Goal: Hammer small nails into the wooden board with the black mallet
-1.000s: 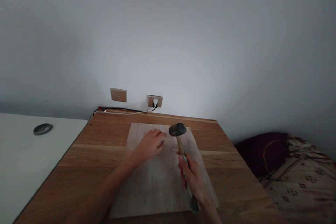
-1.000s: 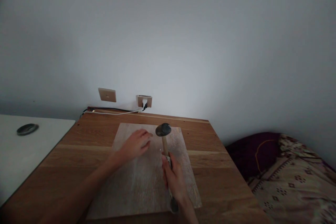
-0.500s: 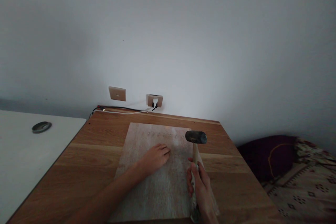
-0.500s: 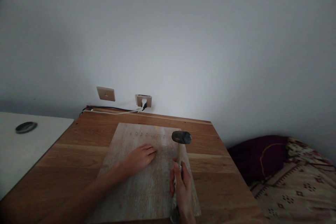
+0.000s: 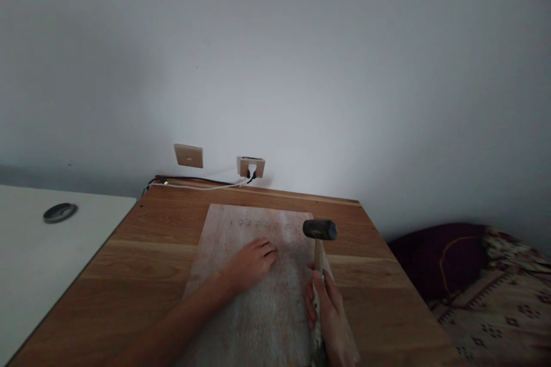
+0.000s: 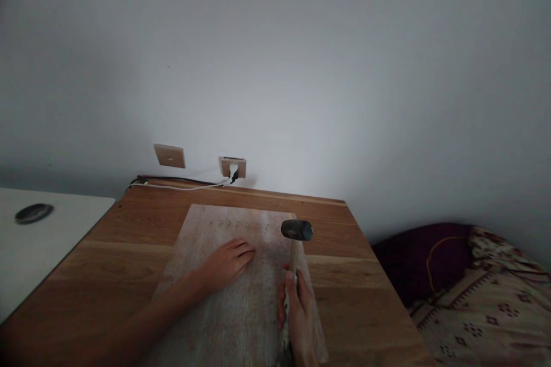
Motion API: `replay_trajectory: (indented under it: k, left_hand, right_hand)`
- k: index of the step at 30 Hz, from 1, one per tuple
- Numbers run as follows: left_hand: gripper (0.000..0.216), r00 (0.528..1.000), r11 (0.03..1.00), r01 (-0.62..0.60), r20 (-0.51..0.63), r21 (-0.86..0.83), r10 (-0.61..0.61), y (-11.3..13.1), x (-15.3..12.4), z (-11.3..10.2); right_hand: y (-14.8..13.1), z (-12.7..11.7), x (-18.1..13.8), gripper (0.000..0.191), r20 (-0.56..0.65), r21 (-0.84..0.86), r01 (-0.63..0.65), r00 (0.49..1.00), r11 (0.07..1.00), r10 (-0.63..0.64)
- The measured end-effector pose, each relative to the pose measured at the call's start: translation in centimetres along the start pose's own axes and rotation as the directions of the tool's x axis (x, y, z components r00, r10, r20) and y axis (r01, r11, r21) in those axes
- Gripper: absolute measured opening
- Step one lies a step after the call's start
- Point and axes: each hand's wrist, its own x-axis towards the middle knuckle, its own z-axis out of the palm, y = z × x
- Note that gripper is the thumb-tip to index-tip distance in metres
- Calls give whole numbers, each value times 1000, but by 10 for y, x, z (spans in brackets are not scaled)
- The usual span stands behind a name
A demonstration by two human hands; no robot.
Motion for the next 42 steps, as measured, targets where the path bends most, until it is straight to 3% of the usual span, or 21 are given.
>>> replay_trajectory:
  k: [7,12,15,21,23,26,27,29,31,35,42]
  left_hand:
    - [20,996,997,69,58,21,-70,1,2,-7]
    - [14,996,984,-23,88,174,7,4,2,-26]
    - [9,991,952,-98,119,289,66,6,2,-26]
    - [10,989,965,-115,117,236,89,1,2,-25]
    - [12,993,984,-68,111,162,50,-12,1,-35]
    - [20,991,991,135,22,-14,-134,-45,-3,-58]
    - [22,970,969,234,-44,-80,-238,-59,-6,-66]
    - [25,884,893,402,-169,-200,-436,-85,-13,-80]
    - [24,826,831,482,-172,-277,-537,-105,-20,-88]
    - [27,806,774,532,-73,-343,-587,-119,-32,-87]
    - [25,873,814,473,54,-337,-485,-110,-33,-70]
  right_hand:
    - [-9,2,-4,70,-11,-23,-42,999,999,42]
    - [-11,2,-5,71,-6,-40,-30,1000,999,29]
    - [-8,1,-2,70,4,-29,-19,1000,999,19]
    - [4,-1,3,68,2,-33,8,1000,999,-8]
    - [7,-2,4,66,8,-23,25,1000,999,-25]
    - [10,-2,5,64,21,-5,33,999,999,-33]
    - [10,-2,6,64,26,-2,32,999,999,-32]
    - [11,-2,6,62,28,4,37,999,999,-37]
    - [10,-2,6,61,26,9,45,999,999,-45]
    - [5,0,4,62,16,-16,37,999,999,-37]
    - [0,1,2,64,32,-13,52,998,999,-51]
